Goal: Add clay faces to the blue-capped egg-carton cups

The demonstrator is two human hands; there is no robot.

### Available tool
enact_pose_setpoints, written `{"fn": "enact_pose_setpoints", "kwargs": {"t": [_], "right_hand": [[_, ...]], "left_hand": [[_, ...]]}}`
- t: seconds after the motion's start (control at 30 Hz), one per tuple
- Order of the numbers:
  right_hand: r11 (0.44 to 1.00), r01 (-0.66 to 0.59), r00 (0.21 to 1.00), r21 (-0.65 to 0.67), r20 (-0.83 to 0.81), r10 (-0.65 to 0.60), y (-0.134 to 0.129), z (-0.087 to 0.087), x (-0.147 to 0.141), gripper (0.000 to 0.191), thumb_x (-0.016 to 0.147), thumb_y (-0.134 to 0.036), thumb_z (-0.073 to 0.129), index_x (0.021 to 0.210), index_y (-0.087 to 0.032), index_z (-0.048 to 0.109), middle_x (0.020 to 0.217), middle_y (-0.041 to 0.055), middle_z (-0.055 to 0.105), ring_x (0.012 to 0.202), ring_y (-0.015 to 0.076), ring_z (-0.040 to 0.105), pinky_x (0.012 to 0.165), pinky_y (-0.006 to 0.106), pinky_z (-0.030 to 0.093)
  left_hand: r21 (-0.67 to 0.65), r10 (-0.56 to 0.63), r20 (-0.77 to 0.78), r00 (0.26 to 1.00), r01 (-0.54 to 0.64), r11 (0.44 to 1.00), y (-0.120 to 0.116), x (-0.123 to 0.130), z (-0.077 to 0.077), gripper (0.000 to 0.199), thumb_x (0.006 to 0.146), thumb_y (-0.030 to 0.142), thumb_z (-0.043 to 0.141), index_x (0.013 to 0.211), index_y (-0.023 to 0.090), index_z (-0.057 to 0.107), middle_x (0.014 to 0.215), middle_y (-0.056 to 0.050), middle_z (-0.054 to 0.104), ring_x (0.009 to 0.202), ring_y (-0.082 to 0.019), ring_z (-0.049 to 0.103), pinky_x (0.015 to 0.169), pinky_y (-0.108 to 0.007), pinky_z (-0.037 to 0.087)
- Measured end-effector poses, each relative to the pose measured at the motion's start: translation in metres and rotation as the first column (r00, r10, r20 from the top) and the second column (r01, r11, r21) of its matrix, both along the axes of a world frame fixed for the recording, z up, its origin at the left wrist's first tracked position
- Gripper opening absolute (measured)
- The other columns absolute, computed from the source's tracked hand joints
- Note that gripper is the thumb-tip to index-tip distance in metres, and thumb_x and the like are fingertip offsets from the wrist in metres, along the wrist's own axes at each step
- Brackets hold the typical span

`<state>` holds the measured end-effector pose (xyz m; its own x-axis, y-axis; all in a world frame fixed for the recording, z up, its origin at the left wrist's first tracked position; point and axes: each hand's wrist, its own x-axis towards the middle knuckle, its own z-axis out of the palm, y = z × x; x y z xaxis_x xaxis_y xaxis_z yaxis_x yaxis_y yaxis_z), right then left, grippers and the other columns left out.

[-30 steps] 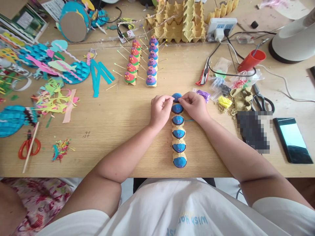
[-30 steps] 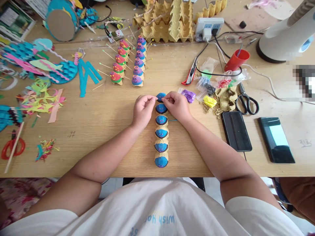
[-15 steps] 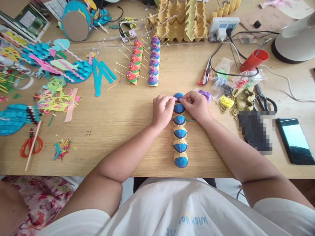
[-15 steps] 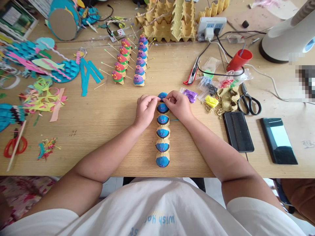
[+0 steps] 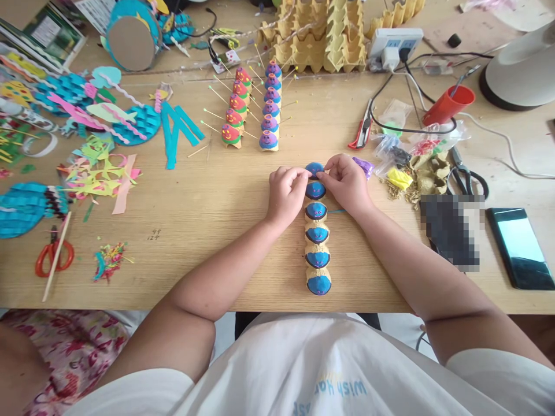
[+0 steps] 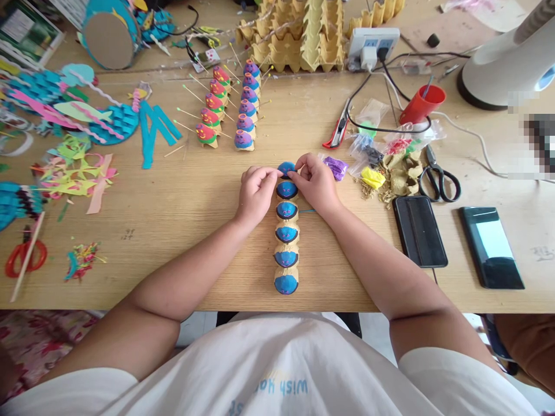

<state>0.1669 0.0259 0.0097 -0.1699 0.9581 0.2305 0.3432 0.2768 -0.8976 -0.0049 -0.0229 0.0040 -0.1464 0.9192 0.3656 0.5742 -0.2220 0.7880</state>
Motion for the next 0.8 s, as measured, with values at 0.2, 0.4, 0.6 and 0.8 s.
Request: {"fn": "enact_pose_setpoints", "kwargs": {"t": [0.2, 0.4, 0.6, 0.8], "right_hand": [[1.0, 0.008, 1.0, 0.011, -0.023, -0.008, 0.002, -0.002, 0.001, 0.022, 0.09, -0.03, 0.078, 0.082, -0.024, 0.058, 0.06, -0.0072, 0.043, 0.056, 0.011, 0.035, 0.057, 0.029, 0.032], [0.998, 0.01, 0.999, 0.064, 0.043, -0.013, 0.003, -0.002, 0.006, 0.015, 0.091, -0.024, 0.072, 0.106, -0.022, 0.073, 0.064, -0.0057, 0.047, 0.057, 0.0121, 0.04, 0.06, 0.03, 0.035], [0.998, -0.04, 0.99, 0.046, 0.133, 0.034, 0.003, -0.001, 0.01, 0.039, 0.087, -0.028, 0.076, 0.125, -0.02, 0.077, 0.065, -0.0055, 0.049, 0.058, 0.0129, 0.042, 0.061, 0.031, 0.036], [0.998, -0.06, 0.987, 0.01, 0.151, 0.058, 0.005, -0.004, 0.011, 0.041, 0.086, -0.034, 0.078, 0.124, -0.02, 0.079, 0.063, -0.0059, 0.048, 0.06, 0.0136, 0.042, 0.062, 0.032, 0.035]], "left_hand": [[0.005, 0.006, 0.022, 1.0, -0.006, 1.0, 0.001, -0.001, -0.002, 0.023, 0.107, 0.031, 0.058, 0.097, 0.025, 0.078, 0.101, -0.003, 0.081, 0.106, -0.023, 0.069, 0.105, -0.037, 0.046], [0.012, 0.005, 0.076, 0.997, -0.006, 1.0, 0.001, -0.002, -0.005, 0.02, 0.106, 0.029, 0.059, 0.107, 0.024, 0.078, 0.112, -0.006, 0.082, 0.114, -0.023, 0.071, 0.111, -0.038, 0.048], [0.001, -0.022, 0.085, 0.996, 0.022, 1.0, 0.003, -0.003, -0.009, 0.025, 0.105, 0.029, 0.058, 0.117, 0.024, 0.079, 0.123, -0.006, 0.082, 0.123, -0.024, 0.071, 0.117, -0.041, 0.051], [0.032, -0.083, 0.12, 0.989, 0.08, 0.996, 0.006, -0.002, -0.01, 0.032, 0.107, 0.032, 0.055, 0.119, 0.022, 0.082, 0.125, -0.007, 0.084, 0.121, -0.024, 0.075, 0.113, -0.039, 0.055]]}}
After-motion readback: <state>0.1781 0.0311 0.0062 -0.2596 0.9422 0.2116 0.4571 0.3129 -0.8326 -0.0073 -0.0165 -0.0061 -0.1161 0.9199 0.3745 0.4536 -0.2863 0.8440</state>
